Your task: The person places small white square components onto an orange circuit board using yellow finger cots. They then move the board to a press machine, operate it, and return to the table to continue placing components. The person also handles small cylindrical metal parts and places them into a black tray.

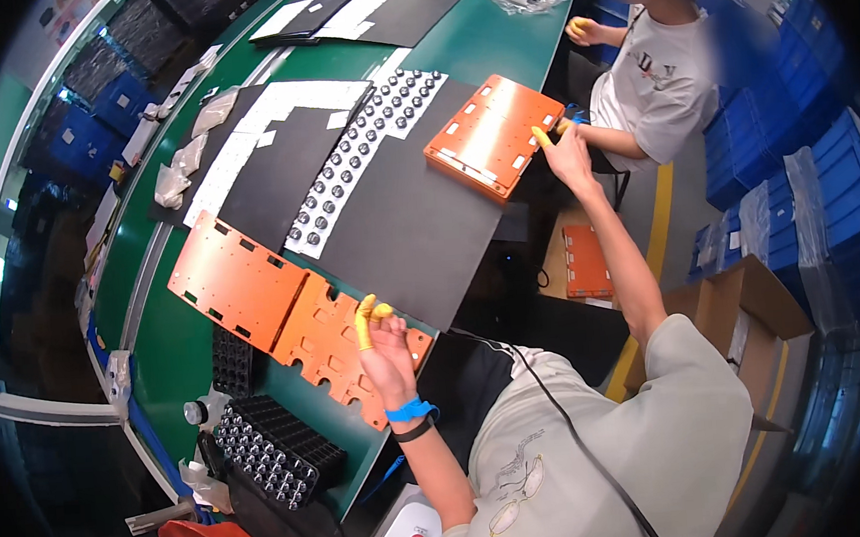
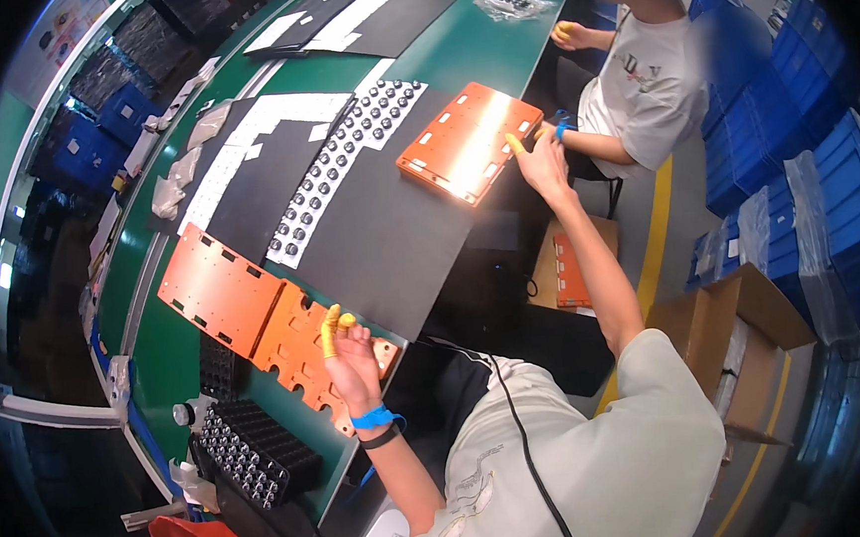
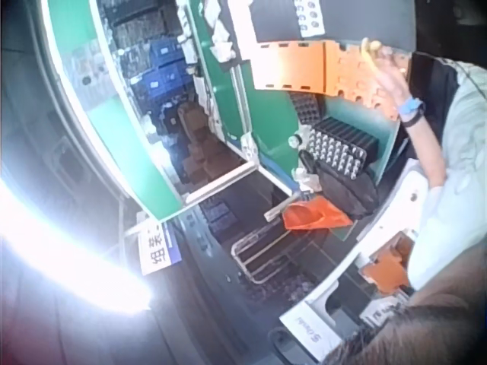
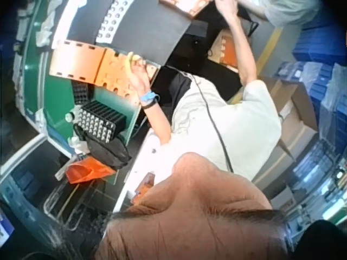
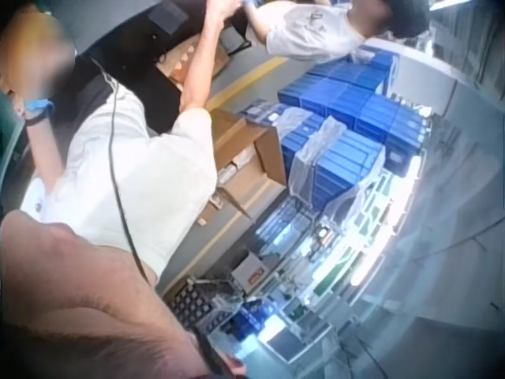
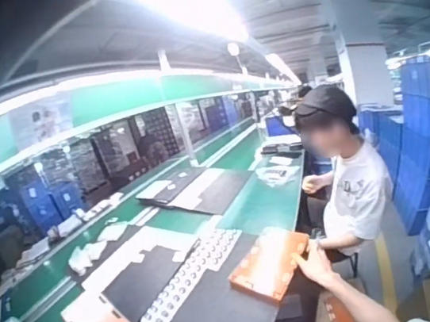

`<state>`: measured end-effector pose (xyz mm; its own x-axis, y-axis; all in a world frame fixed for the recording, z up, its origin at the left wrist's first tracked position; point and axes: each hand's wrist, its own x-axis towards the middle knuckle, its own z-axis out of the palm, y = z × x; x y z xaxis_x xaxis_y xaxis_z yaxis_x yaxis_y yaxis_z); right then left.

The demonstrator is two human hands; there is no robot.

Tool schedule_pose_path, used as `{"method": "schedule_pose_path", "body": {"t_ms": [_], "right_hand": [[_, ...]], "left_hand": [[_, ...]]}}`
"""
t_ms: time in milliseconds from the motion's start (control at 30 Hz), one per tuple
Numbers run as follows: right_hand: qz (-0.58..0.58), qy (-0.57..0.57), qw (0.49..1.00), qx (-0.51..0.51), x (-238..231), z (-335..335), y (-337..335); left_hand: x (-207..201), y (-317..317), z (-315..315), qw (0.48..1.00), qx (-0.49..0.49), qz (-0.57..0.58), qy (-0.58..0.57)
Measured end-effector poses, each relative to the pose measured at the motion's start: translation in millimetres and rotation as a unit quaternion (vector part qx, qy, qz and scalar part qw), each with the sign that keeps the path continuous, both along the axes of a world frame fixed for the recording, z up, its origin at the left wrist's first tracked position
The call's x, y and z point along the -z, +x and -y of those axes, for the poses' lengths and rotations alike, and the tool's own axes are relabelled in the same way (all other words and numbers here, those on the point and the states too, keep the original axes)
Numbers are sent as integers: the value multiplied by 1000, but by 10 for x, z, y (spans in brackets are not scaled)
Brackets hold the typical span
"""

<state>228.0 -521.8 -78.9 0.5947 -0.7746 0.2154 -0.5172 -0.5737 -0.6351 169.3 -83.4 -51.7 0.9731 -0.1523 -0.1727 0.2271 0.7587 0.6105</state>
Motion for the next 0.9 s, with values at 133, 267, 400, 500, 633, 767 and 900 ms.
{"method": "schedule_pose_path", "body": {"t_ms": [133,267,400,500,633,767,900], "right_hand": [[68,419,899,-107,164,183,34],[194,471,854,-106,275,128,197],[228,411,881,-58,442,137,345],[228,343,911,-21,623,250,438],[301,353,885,-33,536,99,434],[401,495,771,-27,304,-113,471],[427,506,747,-64,145,-452,309]], "left_hand": [[-36,-27,2,1000,-8,0,21],[-9,-9,-13,1000,-15,4,13],[22,0,-27,1000,-14,23,8],[19,-16,-6,999,-13,32,26],[122,30,-47,999,-8,44,25],[85,47,23,999,-10,40,24],[94,55,2,998,0,56,39]]}}
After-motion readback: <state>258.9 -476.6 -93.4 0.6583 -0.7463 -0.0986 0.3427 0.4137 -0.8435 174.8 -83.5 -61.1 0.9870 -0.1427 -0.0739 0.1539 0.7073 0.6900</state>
